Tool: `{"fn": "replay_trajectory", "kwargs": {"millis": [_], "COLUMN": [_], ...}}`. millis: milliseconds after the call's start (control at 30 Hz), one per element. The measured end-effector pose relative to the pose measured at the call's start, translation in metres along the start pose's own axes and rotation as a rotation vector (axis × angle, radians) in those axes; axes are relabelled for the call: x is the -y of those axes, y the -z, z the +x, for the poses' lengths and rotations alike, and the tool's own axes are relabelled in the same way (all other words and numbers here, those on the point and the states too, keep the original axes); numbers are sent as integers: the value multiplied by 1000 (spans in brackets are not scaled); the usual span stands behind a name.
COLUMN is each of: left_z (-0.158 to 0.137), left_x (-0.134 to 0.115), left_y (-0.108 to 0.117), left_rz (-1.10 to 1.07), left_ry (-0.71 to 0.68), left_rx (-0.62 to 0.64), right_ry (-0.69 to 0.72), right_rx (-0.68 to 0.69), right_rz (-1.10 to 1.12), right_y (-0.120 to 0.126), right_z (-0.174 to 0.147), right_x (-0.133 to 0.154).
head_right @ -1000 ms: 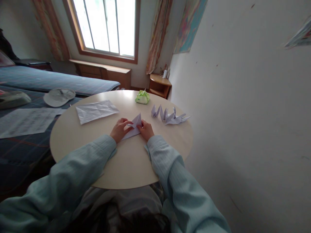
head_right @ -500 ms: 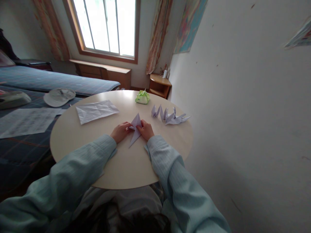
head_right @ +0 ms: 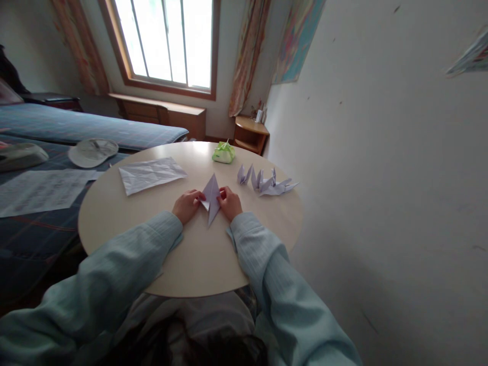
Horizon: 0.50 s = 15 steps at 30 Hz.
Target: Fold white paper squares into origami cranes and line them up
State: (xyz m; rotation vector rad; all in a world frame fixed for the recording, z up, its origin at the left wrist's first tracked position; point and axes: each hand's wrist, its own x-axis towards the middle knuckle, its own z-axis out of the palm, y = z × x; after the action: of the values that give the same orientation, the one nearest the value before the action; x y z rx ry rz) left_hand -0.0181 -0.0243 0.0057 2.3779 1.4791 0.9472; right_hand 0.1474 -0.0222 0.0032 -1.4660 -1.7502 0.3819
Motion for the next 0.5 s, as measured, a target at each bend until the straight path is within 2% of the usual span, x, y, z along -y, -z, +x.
{"fn": "replay_trajectory", "kwargs": {"millis": [233,500], "left_z": [0,-1], "left_x": [-1,-4], "left_y": [0,3], "left_rz": [-20,-46], "left_ry": [17,17], "left_rx": [-38,-71], "right_ry": [-30,-41], "right_rx": [-66,-69], "right_rz": [-48,-99], "right_y": [1,2], "right_z": [0,0], "right_x": [-3,-3]}}
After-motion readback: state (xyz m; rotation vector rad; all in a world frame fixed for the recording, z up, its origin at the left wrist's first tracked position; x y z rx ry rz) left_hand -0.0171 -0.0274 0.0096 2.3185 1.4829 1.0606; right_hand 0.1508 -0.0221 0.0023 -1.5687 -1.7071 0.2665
